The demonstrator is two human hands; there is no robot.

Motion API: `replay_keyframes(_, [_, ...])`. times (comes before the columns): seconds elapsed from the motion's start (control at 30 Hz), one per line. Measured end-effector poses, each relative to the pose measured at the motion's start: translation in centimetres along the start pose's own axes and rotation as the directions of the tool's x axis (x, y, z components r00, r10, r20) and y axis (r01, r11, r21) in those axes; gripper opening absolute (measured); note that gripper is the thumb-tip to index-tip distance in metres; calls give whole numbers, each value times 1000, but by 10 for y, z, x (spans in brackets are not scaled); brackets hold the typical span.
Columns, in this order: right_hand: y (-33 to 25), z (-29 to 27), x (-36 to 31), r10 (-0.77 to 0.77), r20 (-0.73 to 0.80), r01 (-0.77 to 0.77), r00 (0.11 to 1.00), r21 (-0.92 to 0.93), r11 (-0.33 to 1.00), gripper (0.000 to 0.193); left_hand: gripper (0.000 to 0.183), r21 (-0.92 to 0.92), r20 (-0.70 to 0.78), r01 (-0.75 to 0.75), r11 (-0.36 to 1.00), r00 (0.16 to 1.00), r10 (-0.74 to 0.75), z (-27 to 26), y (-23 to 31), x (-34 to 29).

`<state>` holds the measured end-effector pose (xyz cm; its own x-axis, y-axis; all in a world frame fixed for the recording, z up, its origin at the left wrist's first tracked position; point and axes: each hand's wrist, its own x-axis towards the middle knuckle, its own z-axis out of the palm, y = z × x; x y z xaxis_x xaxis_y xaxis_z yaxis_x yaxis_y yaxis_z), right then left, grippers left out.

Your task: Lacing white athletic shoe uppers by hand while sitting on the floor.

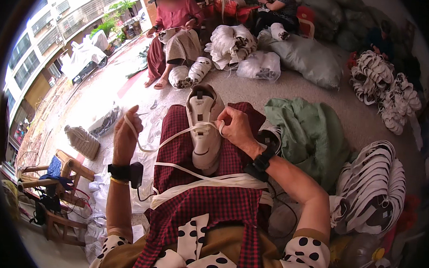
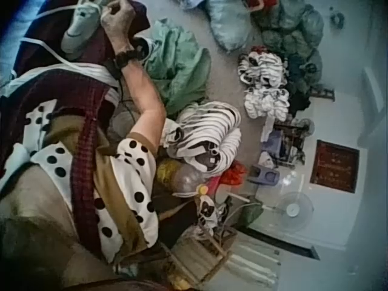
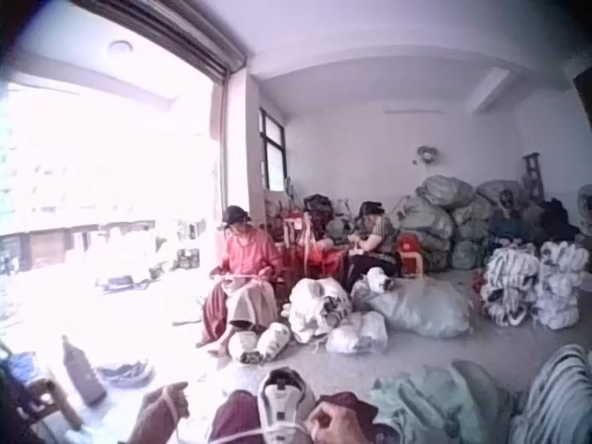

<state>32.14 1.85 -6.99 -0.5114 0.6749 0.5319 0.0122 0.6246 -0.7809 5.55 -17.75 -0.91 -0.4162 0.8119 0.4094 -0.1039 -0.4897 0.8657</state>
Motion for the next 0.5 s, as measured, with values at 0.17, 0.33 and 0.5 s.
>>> replay_keyframes(0.17, [-5, 3, 4, -21, -7, 20, 1000, -115, 993, 13, 31, 309, 89, -43, 950, 996, 17, 16, -24, -5])
replay_keyframes(0.33, [-1, 13, 11, 8, -7, -8, 1000, -125, 992, 11, 25, 364, 69, -52, 930, 997, 29, 30, -45, -3])
replay_keyframes(0.5, [3, 21, 18, 308, 47, -308, 950, -15, 951, 16, 22, 547, 34, 5, 837, 999, -28, 39, -70, 4])
